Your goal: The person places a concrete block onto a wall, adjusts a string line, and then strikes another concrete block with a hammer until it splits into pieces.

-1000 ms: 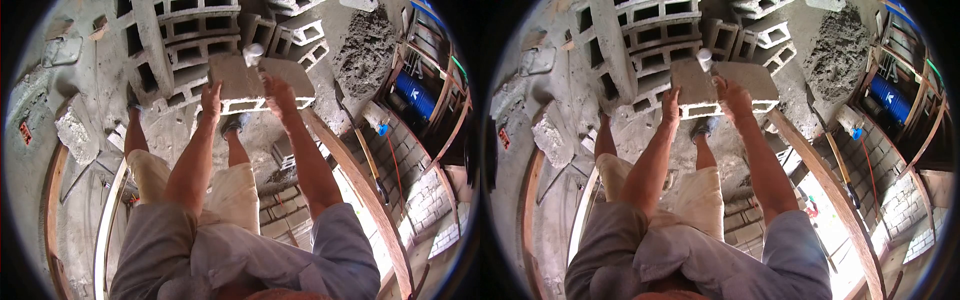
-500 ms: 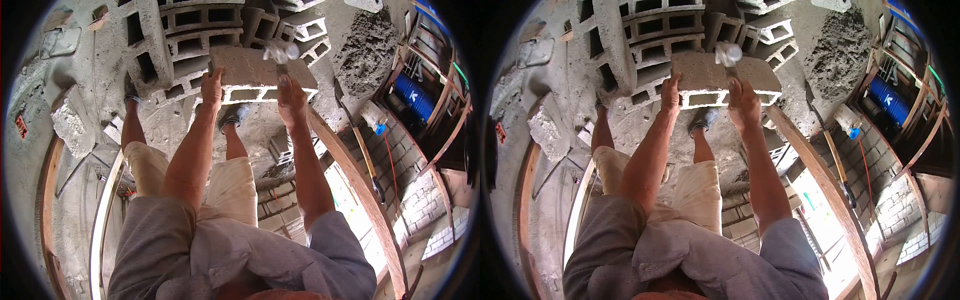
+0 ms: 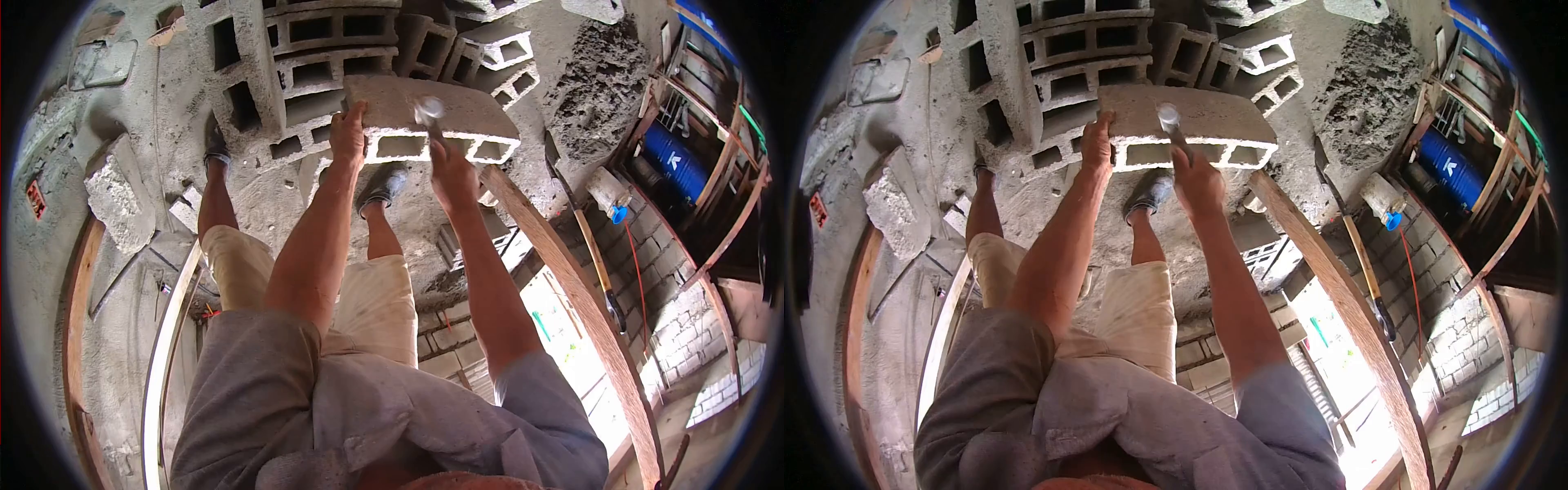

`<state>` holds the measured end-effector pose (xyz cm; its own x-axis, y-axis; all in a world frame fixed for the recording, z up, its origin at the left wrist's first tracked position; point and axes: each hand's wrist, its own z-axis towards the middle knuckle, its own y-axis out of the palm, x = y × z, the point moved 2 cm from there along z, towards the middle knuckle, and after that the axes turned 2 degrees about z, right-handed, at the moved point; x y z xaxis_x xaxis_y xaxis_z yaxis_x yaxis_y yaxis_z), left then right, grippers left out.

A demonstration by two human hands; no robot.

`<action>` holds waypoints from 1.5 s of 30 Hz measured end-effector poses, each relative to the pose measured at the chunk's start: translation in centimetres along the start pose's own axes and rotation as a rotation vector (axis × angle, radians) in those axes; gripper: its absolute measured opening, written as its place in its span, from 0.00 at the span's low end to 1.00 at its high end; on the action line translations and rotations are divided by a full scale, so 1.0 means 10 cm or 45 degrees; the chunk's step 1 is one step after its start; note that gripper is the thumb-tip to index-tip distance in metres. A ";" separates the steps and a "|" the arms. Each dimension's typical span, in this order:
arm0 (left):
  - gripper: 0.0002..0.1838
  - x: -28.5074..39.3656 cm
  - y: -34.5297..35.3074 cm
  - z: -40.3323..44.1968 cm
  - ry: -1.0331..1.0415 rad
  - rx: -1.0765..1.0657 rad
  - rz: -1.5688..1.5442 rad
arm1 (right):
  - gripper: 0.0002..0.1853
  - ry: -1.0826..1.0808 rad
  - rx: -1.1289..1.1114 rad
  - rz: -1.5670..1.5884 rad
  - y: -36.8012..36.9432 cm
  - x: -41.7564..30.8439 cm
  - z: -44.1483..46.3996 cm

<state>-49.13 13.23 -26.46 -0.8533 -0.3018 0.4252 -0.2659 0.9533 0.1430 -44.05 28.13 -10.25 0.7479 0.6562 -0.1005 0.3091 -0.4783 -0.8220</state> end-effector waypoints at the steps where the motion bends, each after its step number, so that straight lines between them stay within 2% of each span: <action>1: 0.28 -0.02 -0.01 -0.02 -0.041 -0.006 0.015 | 0.29 0.012 -0.020 -0.029 0.04 -0.05 0.17; 4: 0.29 -0.17 -0.08 0.14 0.061 -0.013 0.096 | 0.27 -0.110 0.035 -0.007 0.07 -0.16 0.47; 6: 0.29 -0.14 -0.10 0.12 -0.010 -0.039 0.104 | 0.24 -0.196 0.186 0.328 0.02 -0.10 0.34; 7: 0.29 -0.10 -0.10 0.03 -0.077 -0.066 0.097 | 0.22 -0.151 0.212 0.370 -0.28 -0.34 0.12; 9: 0.29 -0.12 -0.06 0.11 -0.059 -0.048 0.048 | 0.22 -0.032 0.099 0.549 -0.40 -0.35 -0.03; 11: 0.28 -0.27 -0.09 0.23 0.053 -0.034 0.062 | 0.21 -0.772 0.411 -0.196 0.21 0.17 0.21; 12: 0.30 -0.17 -0.09 0.13 -0.058 -0.095 0.076 | 0.25 -0.089 -0.026 0.115 0.25 0.21 0.34; 13: 0.30 -0.11 -0.11 0.04 -0.046 -0.103 0.078 | 0.25 -0.093 -0.014 0.122 0.14 0.12 0.35; 14: 0.26 -0.05 -0.14 -0.02 -0.130 -0.134 0.138 | 0.26 0.177 -0.190 0.563 0.07 0.06 0.40; 15: 0.23 -0.05 -0.15 -0.05 -0.094 -0.136 0.163 | 0.27 0.455 -0.383 0.998 0.03 -0.01 0.40; 16: 0.21 -0.06 -0.18 -0.08 -0.059 -0.138 0.188 | 0.27 0.448 -0.331 1.232 -0.02 -0.02 0.36; 17: 0.21 -0.15 -0.25 -0.06 -0.085 -0.135 0.200 | 0.26 0.424 -0.266 1.304 -0.18 -0.12 0.25; 19: 0.34 -0.25 -0.31 0.05 -0.241 -0.372 0.038 | 0.25 0.456 -0.166 1.402 -0.32 -0.13 0.21; 20: 0.39 -0.26 -0.33 0.04 -0.321 -0.369 0.088 | 0.25 0.447 -0.157 1.402 -0.34 -0.08 0.27; 21: 0.44 -0.24 -0.29 0.04 -0.311 -0.388 0.071 | 0.25 0.469 -0.179 1.227 -0.34 -0.01 0.33; 22: 0.47 -0.10 -0.24 -0.07 -0.335 -0.256 0.290 | 0.24 0.496 -0.203 1.055 -0.35 0.03 0.37; 23: 0.50 0.03 -0.18 -0.18 -0.353 -0.119 0.512 | 0.24 0.496 -0.198 1.067 -0.36 0.06 0.41; 25: 0.53 0.01 -0.20 -0.25 -0.354 -0.141 0.459 | 0.22 0.422 -0.294 1.233 -0.36 0.05 0.47; 26: 0.55 0.00 -0.21 -0.27 -0.358 -0.165 0.397 | 0.23 0.409 -0.215 1.152 -0.31 0.07 0.52; 30: 0.52 -0.05 -0.24 -0.29 -0.303 -0.166 0.444 | 0.24 0.352 -0.132 1.049 -0.10 0.19 0.49; 32: 0.46 -0.11 -0.25 -0.17 -0.112 -0.237 0.424 | 0.25 0.479 -0.296 1.053 0.03 0.27 0.38; 33: 0.46 -0.10 -0.23 -0.13 -0.120 -0.236 0.432 | 0.25 0.490 -0.298 1.055 0.19 0.41 0.38; 34: 0.44 -0.05 -0.20 -0.07 -0.128 -0.215 0.462 | 0.25 0.370 -0.283 0.855 0.28 0.43 0.37; 35: 0.42 0.01 -0.17 -0.02 -0.133 -0.194 0.494 | 0.25 0.377 -0.375 0.860 0.31 0.51 0.34; 37: 0.42 0.11 -0.12 0.00 -0.110 -0.257 0.495 | 0.25 0.393 -0.467 0.875 0.05 0.34 0.25; 41: 0.41 0.16 -0.22 -0.05 -0.076 -0.330 0.660 | 0.22 0.327 -0.642 1.083 -0.38 0.32 0.22; 43: 0.46 0.09 -0.29 0.00 0.023 -0.476 0.668 | 0.22 0.358 -0.678 1.718 -0.55 0.34 0.11; 44: 0.48 0.07 -0.32 0.04 0.036 -0.505 0.605 | 0.24 0.423 -0.679 1.818 -0.46 0.42 0.04; 45: 0.50 0.05 -0.32 0.05 0.047 -0.532 0.539 | 0.26 0.446 -0.522 1.758 -0.31 0.50 -0.01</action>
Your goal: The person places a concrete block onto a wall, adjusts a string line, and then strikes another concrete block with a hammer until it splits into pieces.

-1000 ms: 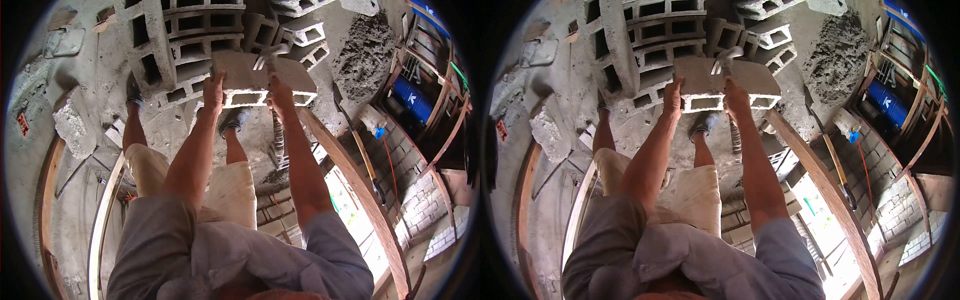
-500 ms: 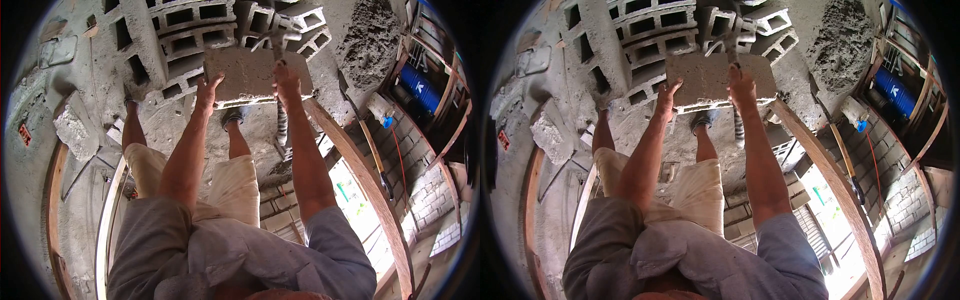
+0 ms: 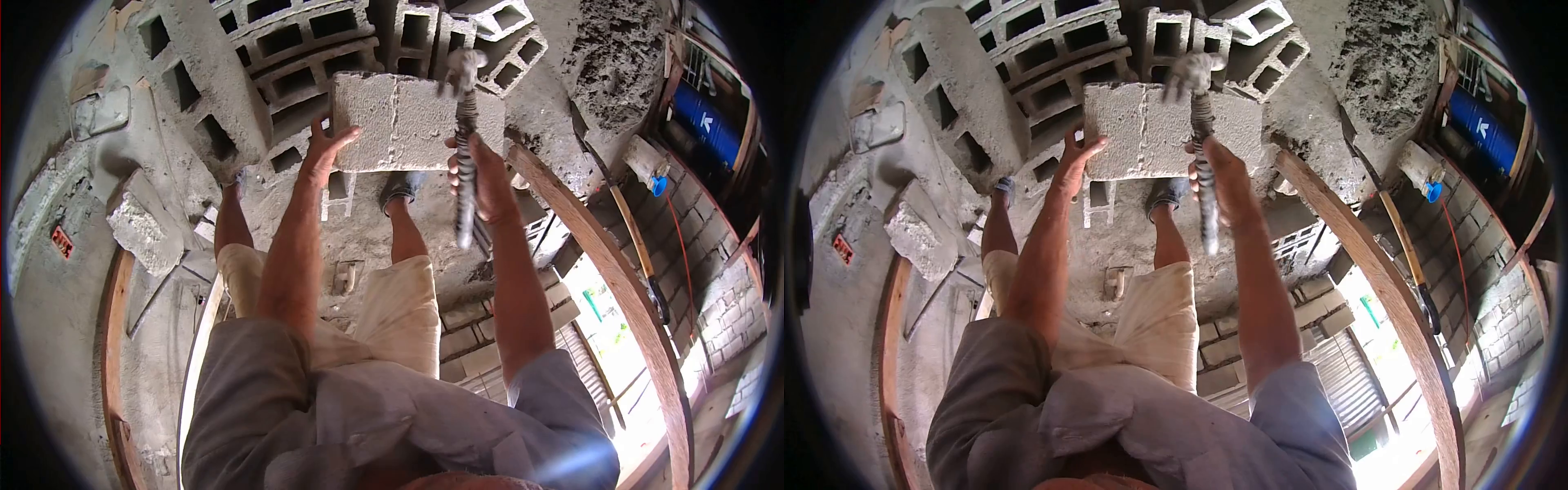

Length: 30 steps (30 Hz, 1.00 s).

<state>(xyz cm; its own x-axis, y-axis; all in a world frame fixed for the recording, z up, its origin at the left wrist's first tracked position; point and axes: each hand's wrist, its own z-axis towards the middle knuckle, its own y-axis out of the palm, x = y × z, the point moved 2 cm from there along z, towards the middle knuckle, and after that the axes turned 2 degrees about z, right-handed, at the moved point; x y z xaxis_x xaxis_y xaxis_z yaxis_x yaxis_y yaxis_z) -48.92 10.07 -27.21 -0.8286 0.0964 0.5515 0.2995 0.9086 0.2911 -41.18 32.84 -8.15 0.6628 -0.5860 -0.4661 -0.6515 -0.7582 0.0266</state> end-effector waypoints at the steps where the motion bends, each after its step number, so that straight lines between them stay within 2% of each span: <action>1: 0.50 0.05 0.04 0.01 -0.001 -0.006 -0.001 | 0.27 -0.032 0.203 -0.187 -0.11 0.21 0.10; 2: 0.52 0.15 0.06 0.03 -0.046 0.025 0.105 | 0.28 -0.059 0.406 -0.373 -0.16 0.35 0.16; 4: 0.54 0.24 0.06 0.22 -0.067 0.057 0.223 | 0.32 -0.011 0.397 -0.343 -0.01 0.46 0.15; 6: 0.60 0.33 0.08 0.36 0.255 0.189 0.588 | 0.30 -0.124 0.358 -0.283 0.14 0.53 0.10; 7: 0.50 0.41 0.12 0.36 0.118 0.220 0.637 | 0.30 -0.123 0.361 -0.274 0.23 0.52 0.04; 8: 0.50 0.47 0.10 0.39 0.113 0.215 0.643 | 0.33 -0.286 0.354 -0.237 0.32 0.48 -0.05; 10: 0.40 0.51 0.10 0.58 0.055 -0.046 0.428 | 0.34 -0.566 0.361 -0.254 0.43 0.48 -0.15; 11: 0.31 0.50 0.12 0.60 0.094 0.034 0.397 | 0.33 -0.642 0.371 -0.244 0.48 0.51 -0.16; 12: 0.31 0.53 0.13 0.64 0.105 0.033 0.404 | 0.32 -0.720 0.378 -0.229 0.54 0.58 -0.13; 13: 0.31 0.56 0.13 0.65 0.152 -0.025 0.401 | 0.30 -0.667 0.445 -0.138 0.58 0.79 -0.03; 15: 0.30 0.66 0.17 0.60 0.174 -0.067 0.414 | 0.31 -0.652 0.570 -0.531 0.49 1.24 0.33; 16: 0.30 0.61 0.16 0.62 0.179 -0.072 0.424 | 0.31 -0.134 0.328 -0.163 0.53 1.28 0.35; 19: 0.29 0.62 0.18 0.65 0.152 -0.050 0.307 | 0.31 -0.231 0.342 0.022 0.56 1.32 0.30; 22: 0.30 0.56 0.12 0.65 0.129 -0.081 0.376 | 0.31 -0.378 0.383 0.089 0.52 1.51 0.25; 24: 0.34 0.50 0.11 0.63 0.107 -0.074 0.368 | 0.32 -0.640 0.520 -0.507 0.51 1.64 0.39; 25: 0.34 0.48 0.09 0.66 0.121 -0.052 0.370 | 0.31 -0.241 0.385 -0.170 0.49 1.69 0.41; 26: 0.34 0.46 0.07 0.70 0.128 -0.031 0.377 | 0.31 -0.253 0.389 -0.161 0.48 1.69 0.36; 28: 0.34 0.51 0.10 0.71 0.163 -0.056 0.366 | 0.31 -0.135 0.381 0.171 0.44 1.61 0.26; 30: 0.37 0.46 0.05 0.65 0.060 -0.142 0.345 | 0.27 -0.287 0.499 0.184 0.30 1.46 0.13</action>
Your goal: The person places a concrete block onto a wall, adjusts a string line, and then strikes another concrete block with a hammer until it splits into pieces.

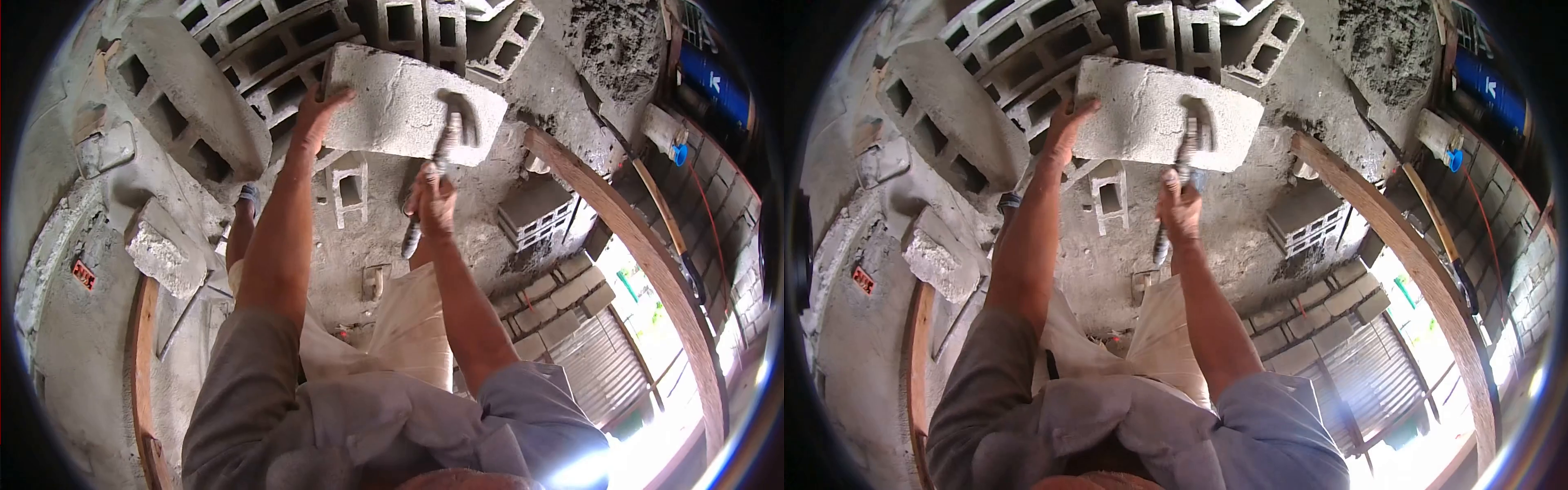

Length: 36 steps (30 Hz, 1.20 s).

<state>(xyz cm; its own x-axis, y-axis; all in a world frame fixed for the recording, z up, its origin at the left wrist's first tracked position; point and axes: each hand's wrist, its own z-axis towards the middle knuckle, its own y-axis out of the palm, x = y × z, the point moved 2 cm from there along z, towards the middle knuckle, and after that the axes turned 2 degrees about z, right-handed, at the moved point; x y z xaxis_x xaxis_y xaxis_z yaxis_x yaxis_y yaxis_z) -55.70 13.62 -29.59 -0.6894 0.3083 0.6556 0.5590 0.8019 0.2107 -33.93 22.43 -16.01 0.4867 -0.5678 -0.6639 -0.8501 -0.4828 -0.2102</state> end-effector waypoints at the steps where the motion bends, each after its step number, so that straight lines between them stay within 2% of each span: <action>1: 0.43 -0.06 -0.03 0.03 -0.030 0.038 0.084 | 0.26 -0.041 0.033 0.006 -0.16 -0.06 0.10; 2: 0.43 -0.09 -0.07 0.07 -0.021 0.028 0.087 | 0.25 -0.128 0.154 -0.329 -0.34 -0.14 0.26; 3: 0.46 -0.10 -0.09 0.08 -0.023 -0.053 0.094 | 0.23 -0.049 0.323 -0.547 -0.59 -0.12 0.53; 4: 0.50 -0.10 -0.09 0.07 -0.024 -0.130 0.103 | 0.19 0.028 0.316 -0.641 -0.78 -0.30 0.71; 5: 0.50 -0.08 -0.08 0.04 -0.021 -0.129 0.112 | 0.13 -0.132 0.431 -0.524 -1.07 -0.13 1.11; 6: 0.52 -0.03 -0.07 -0.01 -0.060 -0.145 0.089 | 0.14 -0.117 0.535 -0.213 -1.25 -0.11 1.43; 7: 0.54 0.02 -0.05 -0.05 -0.098 -0.160 0.068 | 0.18 -0.003 0.691 -0.363 -1.31 -0.29 1.59; 8: 0.56 0.03 -0.03 -0.09 -0.136 -0.175 0.049 | 0.23 -0.180 0.723 0.121 -1.41 -0.16 1.87; 9: 0.56 0.04 -0.01 -0.12 -0.091 -0.146 -0.067 | 0.24 -0.169 0.504 0.275 -1.52 -0.14 2.11; 10: 0.58 -0.04 -0.09 -0.08 -0.269 -0.109 -0.041 | 0.24 -0.032 0.489 0.342 -1.59 -0.10 2.31; 12: 0.61 0.09 0.02 -0.11 -0.297 -0.023 -0.164 | 0.22 0.166 0.433 0.500 -1.60 -0.04 2.56; 13: 0.61 0.08 0.05 -0.09 -0.293 -0.014 -0.144 | 0.20 0.197 0.504 0.435 -1.60 0.00 2.63; 16: 0.63 0.19 0.11 -0.02 -0.262 0.037 -0.101 | 0.19 0.130 0.352 0.499 -1.60 0.04 2.65; 17: 0.64 0.25 0.10 0.03 -0.218 0.049 -0.144 | 0.18 0.034 0.338 0.594 -1.60 0.06 2.67; 18: 0.64 0.27 0.09 0.01 -0.204 0.058 -0.187 | 0.15 0.064 0.354 0.581 -1.63 0.03 2.57; 20: 0.62 0.65 0.15 -0.19 -0.137 0.092 -0.085 | 0.13 0.044 0.307 0.694 -1.52 -0.26 2.23; 22: 0.59 0.81 0.08 -0.15 0.008 0.286 -0.061 | 0.15 0.071 0.264 0.632 -1.53 -0.42 2.13; 24: 0.55 1.08 0.04 -0.08 0.169 0.249 -0.199 | 0.18 -0.048 0.225 0.797 -1.38 -0.64 2.03; 25: 0.49 1.17 0.01 -0.02 0.228 0.188 -0.323 | 0.24 -0.058 0.169 0.859 -1.33 -0.65 2.08; 26: 0.40 1.21 -0.06 0.08 0.279 0.003 -0.453 | 0.23 -0.164 0.143 0.938 -1.26 -0.65 2.08; 28: 0.34 1.03 -0.26 0.24 0.271 0.044 -0.438 | 0.24 -0.225 0.079 1.072 -1.24 -0.55 2.19; 29: 0.29 0.85 -0.34 0.34 0.431 -0.094 -0.451 | 0.26 -0.121 0.288 0.951 -1.22 -0.56 2.08; 30: 0.24 0.83 -0.25 0.23 0.281 -0.055 -0.527 | 0.27 -0.133 0.268 0.909 -1.20 -0.52 2.05; 32: 0.18 0.56 -0.31 0.12 0.332 -0.009 -0.552 | 0.27 -0.071 0.395 0.897 -1.19 -0.42 1.96; 33: 0.18 0.53 -0.31 0.07 0.317 0.121 -0.500 | 0.25 -0.112 0.241 0.909 -1.31 -0.26 2.01; 34: 0.18 0.46 -0.29 -0.05 0.288 0.260 -0.449 | 0.21 -0.104 0.224 0.865 -1.33 -0.23 1.95; 36: 0.38 0.46 -0.17 -0.35 0.216 0.401 -0.302 | 0.21 -0.087 0.226 0.949 -1.36 -0.17 1.83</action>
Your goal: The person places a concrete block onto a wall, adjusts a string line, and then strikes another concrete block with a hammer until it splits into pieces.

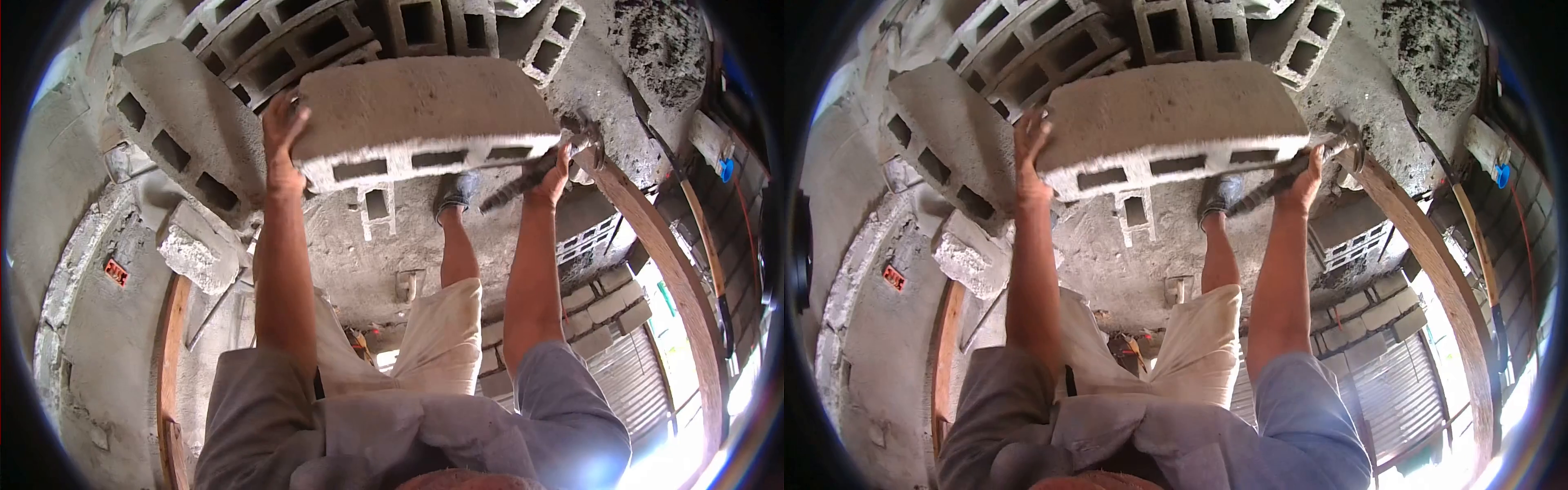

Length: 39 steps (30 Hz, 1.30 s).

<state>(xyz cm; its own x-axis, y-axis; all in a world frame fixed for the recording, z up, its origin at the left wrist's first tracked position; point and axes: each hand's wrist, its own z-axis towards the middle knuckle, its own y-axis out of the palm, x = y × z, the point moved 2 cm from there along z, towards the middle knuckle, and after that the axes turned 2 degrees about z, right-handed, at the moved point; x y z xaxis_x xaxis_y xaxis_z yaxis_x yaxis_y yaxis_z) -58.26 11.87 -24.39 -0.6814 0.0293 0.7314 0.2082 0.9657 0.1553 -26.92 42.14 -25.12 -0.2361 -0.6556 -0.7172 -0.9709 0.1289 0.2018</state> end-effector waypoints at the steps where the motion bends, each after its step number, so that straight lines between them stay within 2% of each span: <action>1: 0.41 -0.20 -0.14 -0.07 -0.167 0.007 -0.037 | 0.21 0.043 -0.001 -0.043 0.27 -0.09 -0.24; 2: 0.45 -0.35 -0.25 -0.14 -0.336 0.012 -0.072 | 0.21 0.238 -0.195 -0.246 -0.17 -0.18 -0.06; 4: 0.47 -0.38 -0.20 -0.26 -0.578 -0.131 -0.091 | 0.21 0.259 -0.057 -0.222 -0.30 -0.09 -0.04; 5: 0.44 -0.59 -0.34 -0.25 -0.702 0.005 -0.021 | 0.21 0.261 -0.056 -0.235 -0.39 -0.05 -0.05; 7: 0.42 -0.81 -0.42 -0.23 -0.646 -0.026 -0.042 | 0.21 0.246 0.123 -0.540 -0.56 0.01 0.01; 8: 0.40 -0.91 -0.47 -0.22 -0.603 -0.054 -0.051 | 0.21 0.244 0.129 -0.540 -0.60 0.04 0.04; 9: 0.40 -0.97 -0.51 -0.21 -0.484 -0.051 0.111 | 0.22 0.162 0.142 -0.824 -0.61 0.08 0.04; 10: 0.40 -0.96 -0.48 -0.24 -0.504 -0.049 0.112 | 0.24 0.082 0.151 -1.111 -0.65 0.10 0.07; 11: 0.41 -0.90 -0.44 -0.23 -0.381 -0.109 0.154 | 0.29 0.009 0.241 -1.391 -0.79 0.21 0.24; 12: 0.41 -0.80 -0.39 -0.17 -0.244 -0.169 0.195 | 0.25 -0.003 0.234 -1.360 -0.57 0.27 0.18; 13: 0.39 -0.76 -0.40 -0.10 -0.213 -0.171 0.309 | 0.27 -0.041 0.240 -1.506 -0.40 0.25 0.13; 14: 0.36 -0.80 -0.44 0.05 -0.238 -0.129 0.387 | 0.30 -0.075 0.253 -1.655 -0.30 0.24 0.06; 15: 0.36 -0.69 -0.37 0.13 -0.239 -0.251 0.381 | 0.30 -0.067 0.258 -1.658 -0.26 0.22 -0.06; 16: 0.35 -0.53 -0.27 0.23 -0.223 -0.375 0.369 | 0.28 -0.172 0.258 -1.778 -0.17 0.19 -0.16; 17: 0.34 -0.48 -0.22 0.30 -0.237 -0.381 0.301 | 0.26 -0.293 0.262 -1.888 -0.06 0.15 -0.26; 18: 0.34 -0.46 -0.19 0.33 -0.222 -0.390 0.294 | 0.26 -0.312 0.264 -1.879 0.01 0.16 -0.43; 20: 0.32 -0.50 -0.23 0.31 -0.196 -0.352 0.331 | 0.21 -0.604 0.095 -1.568 0.16 0.24 -0.95; 22: 0.32 -0.51 -0.24 0.21 -0.169 -0.343 0.349 | 0.18 -0.214 -0.300 -1.222 0.29 0.39 -1.32; 24: 0.32 -0.60 -0.30 0.18 -0.214 -0.318 0.312 | 0.16 -0.275 -0.441 -1.427 0.53 0.52 -1.69; 26: 0.32 -0.61 -0.34 0.12 -0.225 -0.322 0.285 | 0.19 -0.198 -0.595 -1.138 0.68 0.73 -1.97; 28: 0.32 -0.59 -0.35 0.09 -0.208 -0.304 0.357 | 0.22 -0.577 -0.713 -1.191 0.71 1.01 -2.09; 29: 0.33 -0.54 -0.32 0.07 -0.203 -0.343 0.270 | 0.24 -0.757 -0.575 -1.208 0.61 1.32 -2.10; 30: 0.33 -0.65 -0.35 0.06 -0.202 -0.344 0.260 | 0.24 -0.173 -0.528 -1.882 0.58 1.33 -1.97; 32: 0.33 -0.86 -0.45 0.18 -0.150 -0.300 0.184 | 0.24 -0.398 -0.551 -1.799 0.47 1.48 -1.94; 34: 0.34 -0.72 -0.43 0.14 -0.109 -0.333 0.229 | 0.22 -0.759 -0.717 -1.556 0.71 1.33 -2.04; 36: 0.34 -0.71 -0.43 0.04 -0.240 -0.310 0.281 | 0.21 -1.285 -0.696 -1.754 0.48 1.36 -2.15; 37: 0.34 -0.70 -0.42 0.04 -0.160 -0.286 0.301 | 0.20 -1.277 -0.637 -1.762 0.46 1.41 -2.13; 39: 0.34 -0.70 -0.40 -0.01 -0.225 -0.283 0.272 | 0.21 -0.372 -0.546 -1.827 0.38 1.50 -1.97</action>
<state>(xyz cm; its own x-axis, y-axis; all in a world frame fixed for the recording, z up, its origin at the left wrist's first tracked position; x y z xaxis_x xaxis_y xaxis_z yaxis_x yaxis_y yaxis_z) -54.27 7.77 -30.10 -0.7128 0.2872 0.6399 0.4932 0.8539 0.1662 -33.37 18.08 -21.97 0.8160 0.1366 -0.5616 -0.3075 -0.7202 -0.6219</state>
